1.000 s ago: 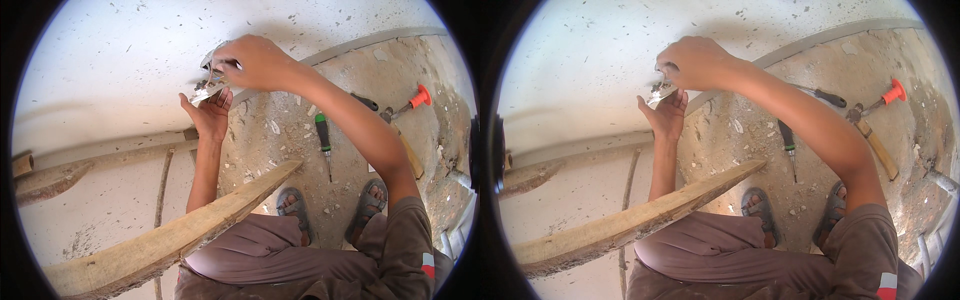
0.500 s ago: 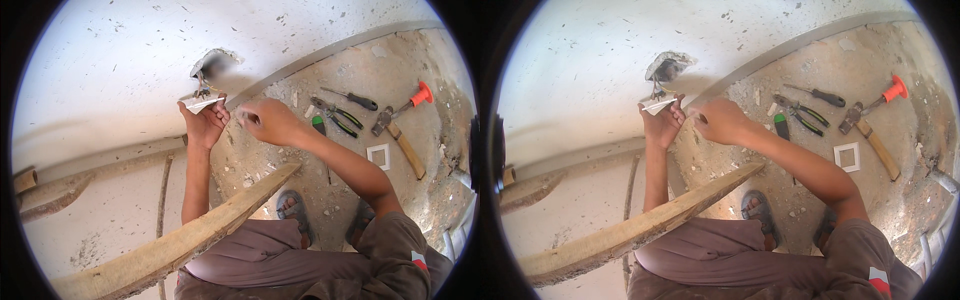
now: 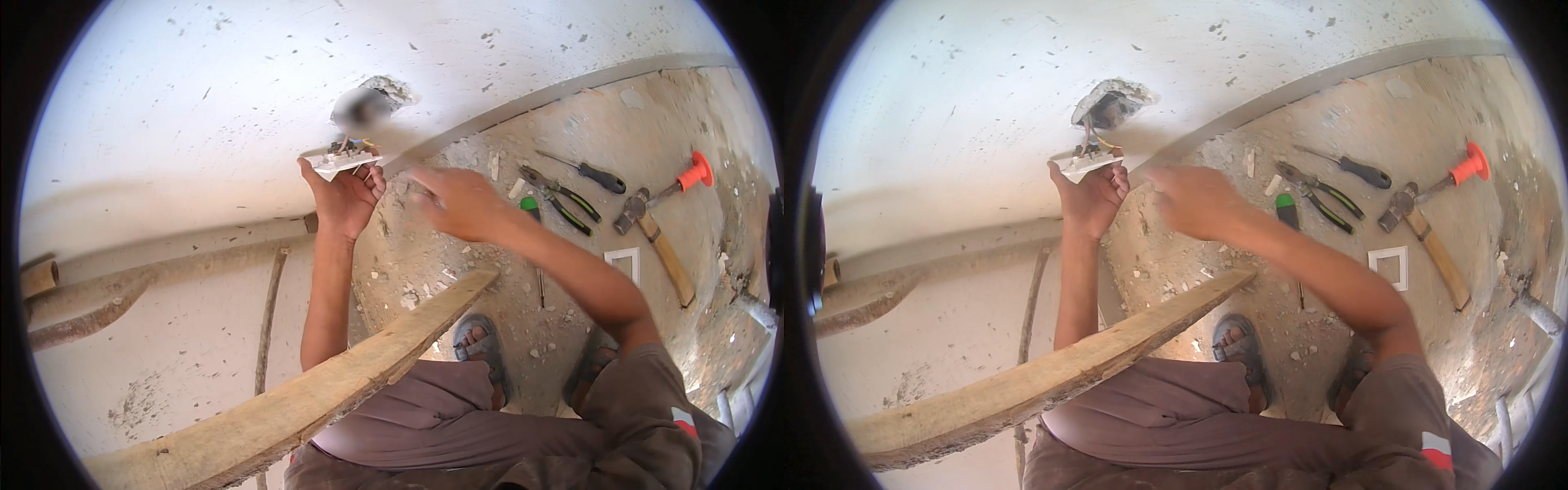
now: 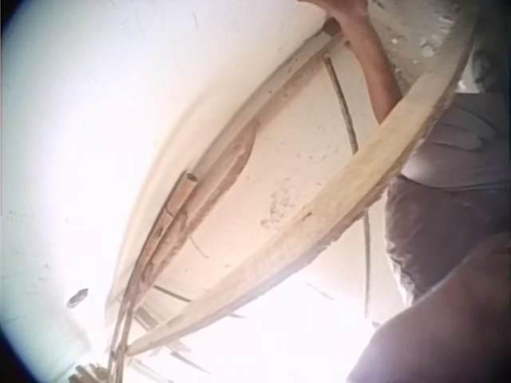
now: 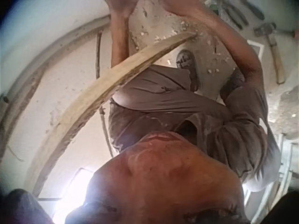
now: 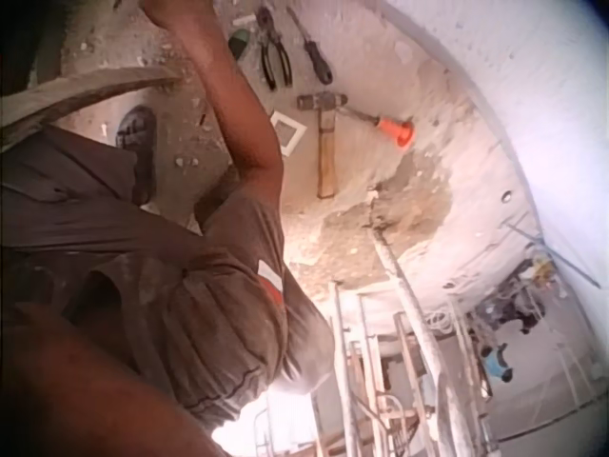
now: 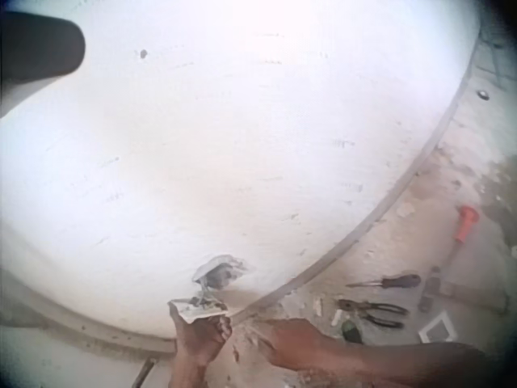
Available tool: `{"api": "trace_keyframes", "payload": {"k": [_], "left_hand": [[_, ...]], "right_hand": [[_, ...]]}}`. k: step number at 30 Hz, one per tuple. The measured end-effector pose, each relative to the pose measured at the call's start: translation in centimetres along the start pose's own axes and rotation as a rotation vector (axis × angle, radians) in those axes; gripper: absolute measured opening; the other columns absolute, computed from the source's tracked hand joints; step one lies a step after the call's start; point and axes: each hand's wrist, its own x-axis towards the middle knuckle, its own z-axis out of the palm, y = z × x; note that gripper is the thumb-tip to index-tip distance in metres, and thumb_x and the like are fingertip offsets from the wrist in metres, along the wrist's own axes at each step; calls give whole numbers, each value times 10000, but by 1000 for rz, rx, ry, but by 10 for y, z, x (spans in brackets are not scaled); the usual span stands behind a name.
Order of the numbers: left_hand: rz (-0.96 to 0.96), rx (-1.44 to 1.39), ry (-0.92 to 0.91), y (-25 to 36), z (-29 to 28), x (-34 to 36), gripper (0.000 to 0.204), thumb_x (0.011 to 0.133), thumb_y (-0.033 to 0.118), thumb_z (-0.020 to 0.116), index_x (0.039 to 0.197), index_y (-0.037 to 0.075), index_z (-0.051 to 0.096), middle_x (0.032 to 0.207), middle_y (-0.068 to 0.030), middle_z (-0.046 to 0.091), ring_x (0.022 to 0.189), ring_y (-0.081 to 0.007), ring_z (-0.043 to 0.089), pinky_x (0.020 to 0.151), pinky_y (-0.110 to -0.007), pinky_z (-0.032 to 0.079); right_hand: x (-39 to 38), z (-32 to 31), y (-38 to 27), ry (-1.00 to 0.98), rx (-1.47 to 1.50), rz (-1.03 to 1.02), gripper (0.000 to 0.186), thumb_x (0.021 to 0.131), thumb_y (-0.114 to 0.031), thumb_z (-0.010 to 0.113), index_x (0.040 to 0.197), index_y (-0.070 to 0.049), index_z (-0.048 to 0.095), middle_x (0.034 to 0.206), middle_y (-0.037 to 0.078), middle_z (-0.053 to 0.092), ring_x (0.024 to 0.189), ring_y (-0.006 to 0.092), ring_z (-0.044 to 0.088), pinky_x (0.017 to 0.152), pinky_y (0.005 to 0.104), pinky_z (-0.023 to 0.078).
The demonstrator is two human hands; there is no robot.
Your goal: The person installs an electrical outlet by connecting wires to the back of the socket unit using a screwdriver and then pushing the assembly into the wall-mounted box.
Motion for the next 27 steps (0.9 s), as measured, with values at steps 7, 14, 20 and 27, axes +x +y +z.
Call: {"api": "trace_keyframes", "payload": {"k": [7,14,20,27], "left_hand": [[193,46,93,-12,35,-32,734,981,547,410,1353,-83,360,1260,-166,496,1134,-324,566,943,-372,527],[391,-4,18,-21,41,-42,398,941,146,541,1264,-70,456,1299,-158,505,1218,-309,525,1100,-407,450],[399,-23,-11,-24,44,-43,389,903,47,560,1277,3,460,1307,-107,518,1218,-263,524,1116,-402,438],[364,-146,28,-18,28,-42,357,890,42,558,1232,20,459,1255,-127,528,1128,-273,569,1047,-384,502]], "right_hand": [[-91,-22,99,-447,-706,238,498,873,-297,663,1278,-39,531,988,203,655,959,357,648,824,457,534],[-96,-10,108,-398,-561,330,636,830,-309,713,1330,-1,468,987,267,649,918,418,652,802,482,531],[-94,-33,69,-106,-385,159,530,859,-233,648,1307,-25,455,1019,272,623,913,473,620,791,503,514],[-29,-148,-90,475,108,-160,330,914,-155,579,1226,-101,485,830,58,581,722,138,589,668,302,495]]}}
